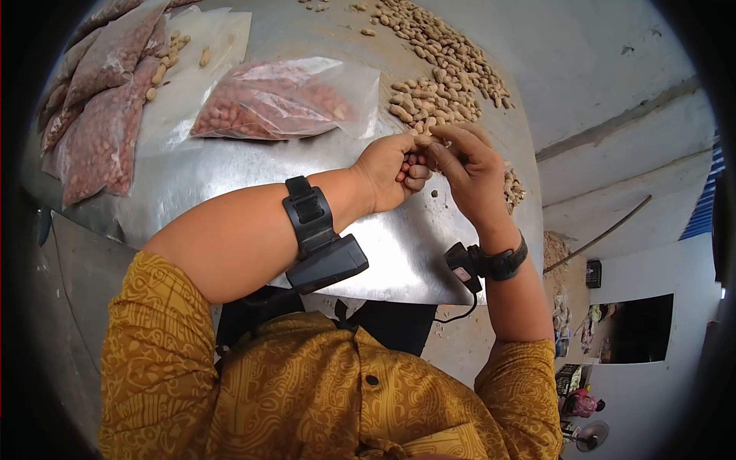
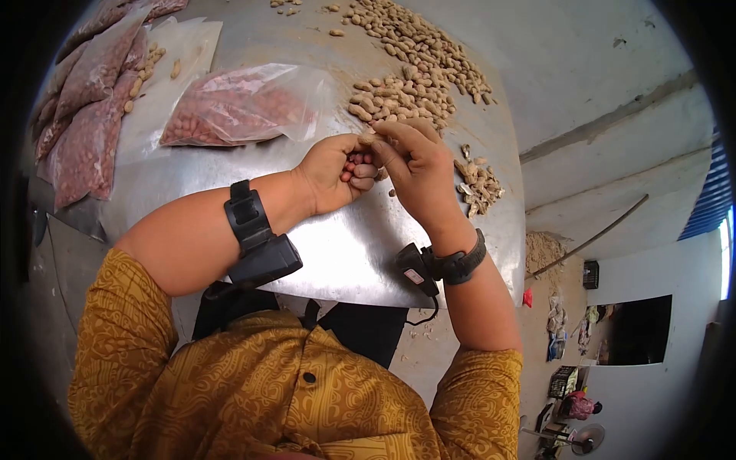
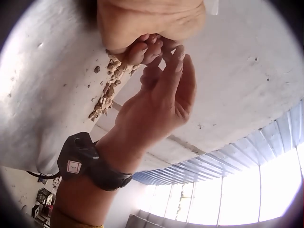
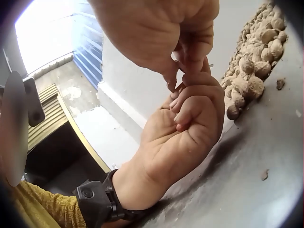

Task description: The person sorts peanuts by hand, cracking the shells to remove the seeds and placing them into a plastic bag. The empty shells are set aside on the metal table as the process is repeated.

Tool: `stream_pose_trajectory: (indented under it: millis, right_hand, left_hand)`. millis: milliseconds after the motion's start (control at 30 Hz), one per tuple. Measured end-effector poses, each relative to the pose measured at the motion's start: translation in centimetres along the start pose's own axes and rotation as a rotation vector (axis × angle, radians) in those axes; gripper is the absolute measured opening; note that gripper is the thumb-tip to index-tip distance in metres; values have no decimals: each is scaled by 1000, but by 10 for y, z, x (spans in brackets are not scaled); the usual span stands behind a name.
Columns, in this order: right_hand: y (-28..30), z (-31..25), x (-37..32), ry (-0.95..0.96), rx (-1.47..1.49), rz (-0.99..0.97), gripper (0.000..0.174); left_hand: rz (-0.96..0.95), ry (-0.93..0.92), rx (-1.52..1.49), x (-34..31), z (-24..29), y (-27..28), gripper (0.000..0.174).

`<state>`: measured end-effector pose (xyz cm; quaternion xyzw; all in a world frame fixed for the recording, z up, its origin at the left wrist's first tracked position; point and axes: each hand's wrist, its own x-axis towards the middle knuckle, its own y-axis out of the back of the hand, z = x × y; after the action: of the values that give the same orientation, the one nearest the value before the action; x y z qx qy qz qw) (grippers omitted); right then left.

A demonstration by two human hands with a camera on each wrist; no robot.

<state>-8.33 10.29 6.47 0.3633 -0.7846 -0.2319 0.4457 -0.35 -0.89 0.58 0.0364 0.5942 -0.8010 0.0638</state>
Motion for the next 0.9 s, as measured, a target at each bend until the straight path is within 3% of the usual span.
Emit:
stream_pose_trajectory:
  millis: [100, 200, 367, 633, 900]
  right_hand:
    - [5, 6, -1, -82, 147, -20, 17]
    - [14, 9, -3, -347, 385, 31, 18]
    - [46, 38, -9, -412, 223, 126, 17]
    - [95, 106, -28, -494, -114, 128, 20]
    - [106, 118, -31, -523, -176, 97, 19]
  left_hand:
    - [-54, 35, 17, 1, -1, 3, 10]
    - [-67, 2, 112, -4, -2, -4, 9]
    - [-40, -94, 247, -5, -2, -3, 20]
    - [39, -148, 324, -2, -4, -1, 20]
    - [66, -153, 326, -4, -4, -3, 20]
